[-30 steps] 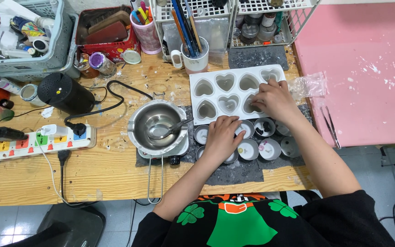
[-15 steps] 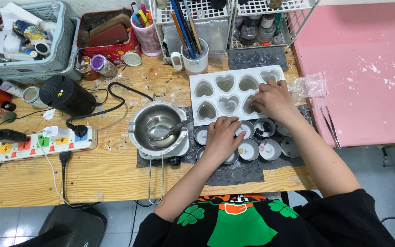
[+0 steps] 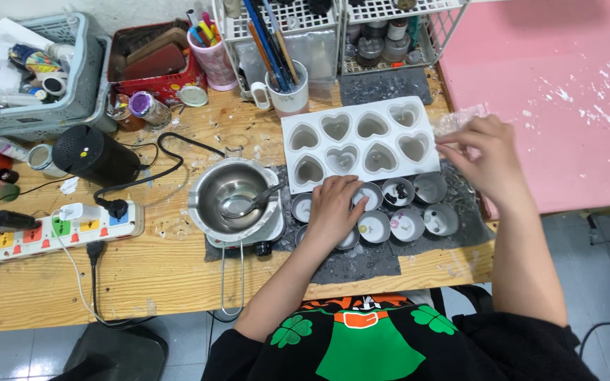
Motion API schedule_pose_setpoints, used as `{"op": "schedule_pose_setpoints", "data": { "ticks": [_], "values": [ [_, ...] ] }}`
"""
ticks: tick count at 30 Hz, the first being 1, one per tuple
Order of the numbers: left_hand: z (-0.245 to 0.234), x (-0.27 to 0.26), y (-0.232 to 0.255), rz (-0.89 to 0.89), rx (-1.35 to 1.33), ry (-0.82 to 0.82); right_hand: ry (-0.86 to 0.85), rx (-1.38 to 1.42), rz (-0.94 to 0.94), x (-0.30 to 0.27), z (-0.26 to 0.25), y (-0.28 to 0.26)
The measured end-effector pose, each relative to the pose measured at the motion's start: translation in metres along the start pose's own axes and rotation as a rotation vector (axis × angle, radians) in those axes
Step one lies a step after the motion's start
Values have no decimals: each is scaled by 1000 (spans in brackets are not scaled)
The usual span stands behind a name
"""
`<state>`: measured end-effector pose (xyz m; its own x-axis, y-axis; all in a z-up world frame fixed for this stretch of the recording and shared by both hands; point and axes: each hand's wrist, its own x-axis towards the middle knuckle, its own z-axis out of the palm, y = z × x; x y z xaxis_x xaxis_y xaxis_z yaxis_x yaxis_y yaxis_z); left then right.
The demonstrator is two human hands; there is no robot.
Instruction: Preparing candle wicks and placing them into metal containers for candle making.
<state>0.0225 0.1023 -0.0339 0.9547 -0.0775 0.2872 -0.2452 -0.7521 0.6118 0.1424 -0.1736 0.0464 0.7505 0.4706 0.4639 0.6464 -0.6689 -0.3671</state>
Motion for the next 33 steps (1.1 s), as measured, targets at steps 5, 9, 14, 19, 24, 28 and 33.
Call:
{"op": "schedule_pose_setpoints", "data": {
  "ticks": [5,9,14,19,24,28,33],
  "values": [
    [0,2,2,16,13,40,105,9,193,-65,-32,13],
    [1,1,12,71,-12,53,93,-160,256,-116,-16,26],
    [14,-1,40,131,-28,-13,0,-241,236,-140,9,29],
    [23,-3,67,220,-28,-45,64,-208,236,-139,12,31],
    [39,-2,81,239,-74,-80,14,-323,193,-133,5,28],
    [40,4,90,274,-39,-78,19,-278,157,-131,-4,29],
    [42,17,97,264,-111,-123,107,357,270,-128,-17,12]
  ]
}}
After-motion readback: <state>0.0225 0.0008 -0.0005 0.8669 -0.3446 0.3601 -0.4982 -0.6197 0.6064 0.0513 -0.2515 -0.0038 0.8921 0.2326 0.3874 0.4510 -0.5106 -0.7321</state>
